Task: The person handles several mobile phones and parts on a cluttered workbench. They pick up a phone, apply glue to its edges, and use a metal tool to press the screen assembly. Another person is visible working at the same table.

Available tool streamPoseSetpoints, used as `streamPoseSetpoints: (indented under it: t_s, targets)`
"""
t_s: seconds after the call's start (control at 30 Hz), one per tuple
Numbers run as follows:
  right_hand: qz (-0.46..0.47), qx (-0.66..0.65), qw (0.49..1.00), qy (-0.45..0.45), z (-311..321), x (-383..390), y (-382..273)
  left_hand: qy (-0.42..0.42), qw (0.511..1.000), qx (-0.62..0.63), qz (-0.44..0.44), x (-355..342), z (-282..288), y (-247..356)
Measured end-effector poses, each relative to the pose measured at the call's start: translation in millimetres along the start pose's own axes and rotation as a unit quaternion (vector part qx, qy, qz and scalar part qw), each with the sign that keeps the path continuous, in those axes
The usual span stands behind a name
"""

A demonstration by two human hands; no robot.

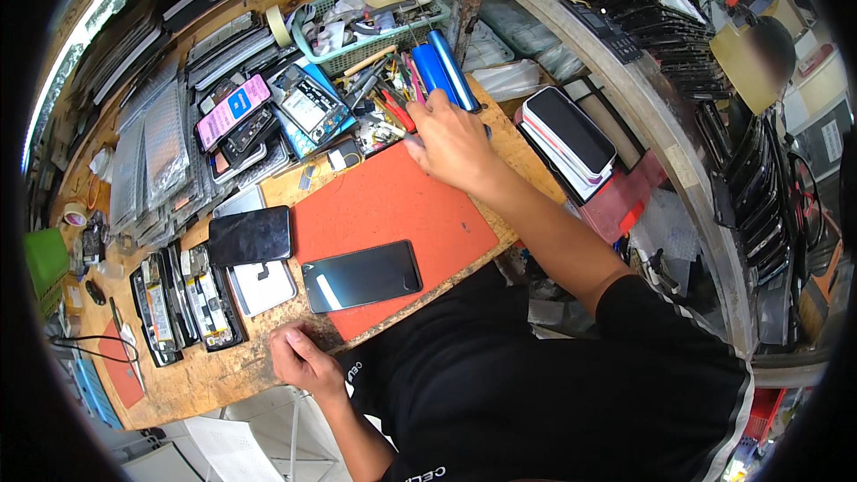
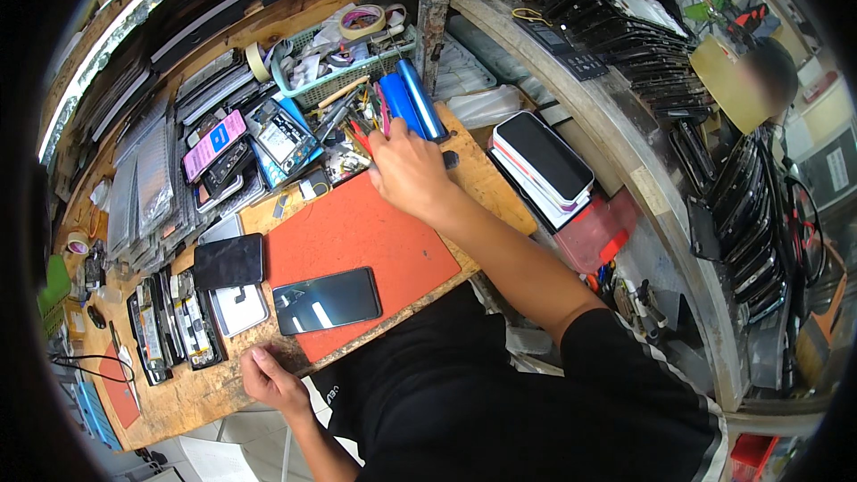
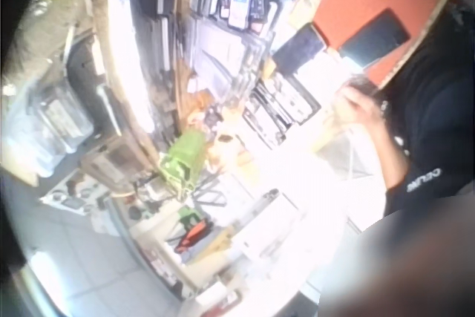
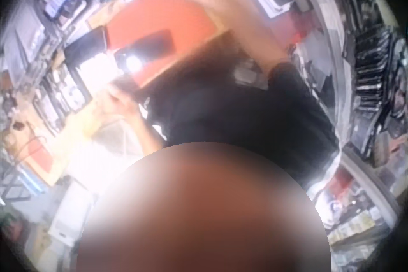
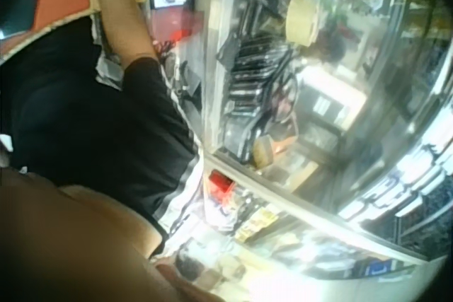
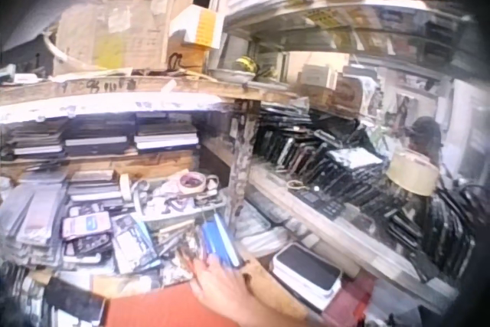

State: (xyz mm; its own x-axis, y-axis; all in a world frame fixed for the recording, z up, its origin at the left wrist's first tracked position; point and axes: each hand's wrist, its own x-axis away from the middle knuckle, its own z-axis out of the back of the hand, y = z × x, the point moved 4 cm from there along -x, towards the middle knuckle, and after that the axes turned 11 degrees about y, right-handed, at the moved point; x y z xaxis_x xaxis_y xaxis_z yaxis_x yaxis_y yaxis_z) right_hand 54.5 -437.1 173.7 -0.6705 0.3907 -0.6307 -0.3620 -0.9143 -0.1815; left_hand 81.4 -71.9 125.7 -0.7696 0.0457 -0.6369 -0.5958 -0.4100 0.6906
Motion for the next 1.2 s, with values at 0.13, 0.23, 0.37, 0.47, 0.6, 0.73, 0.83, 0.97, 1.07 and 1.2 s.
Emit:
streamPoseSetpoints:
  t_s: [0.13,0.23,0.37,0.47,0.6,0.73,0.83,0.97,1.07,1.2]
  targets:
    - [-0.006,-0.06,0.998,-0.032,-14.2,-16.7,6.0,-0.008,1.0,-0.001,0.015,2.4,4.3,-0.6]
    - [0.012,-0.111,0.993,0.024,-11.5,-30.2,8.4,-0.003,1.0,0.0,0.012,2.2,5.8,-1.1]
    - [-0.018,0.049,0.993,-0.102,-24.1,-47.3,9.6,0.001,1.0,-0.018,-0.025,1.7,1.7,2.1]
    - [0.006,0.106,0.988,-0.109,-30.4,-53.6,-1.1,-0.004,0.999,-0.022,-0.045,0.4,0.5,3.9]
    - [0.001,0.117,0.974,-0.193,-38.0,-57.7,-5.6,-0.006,0.999,-0.018,-0.044,1.5,3.2,1.9]
    - [-0.021,0.094,0.973,-0.211,-27.5,-61.4,-7.0,0.004,0.999,-0.008,-0.031,3.9,4.3,-0.7]
    - [-0.036,0.044,0.989,-0.14,-4.5,-66.0,-2.4,0.002,0.999,-0.007,-0.038,1.9,3.7,-0.3]
    - [-0.003,-0.007,1.0,-0.02,21.9,-83.2,3.0,-0.007,0.998,-0.012,-0.063,1.2,1.5,1.2]
    - [-0.041,-0.09,0.995,-0.004,27.6,-104.6,9.0,-0.01,0.996,-0.016,-0.083,3.9,0.6,-0.3]
    - [-0.15,-0.305,0.936,-0.085,33.7,-102.8,8.9,0.004,0.998,-0.023,-0.058,4.1,2.0,-2.3]
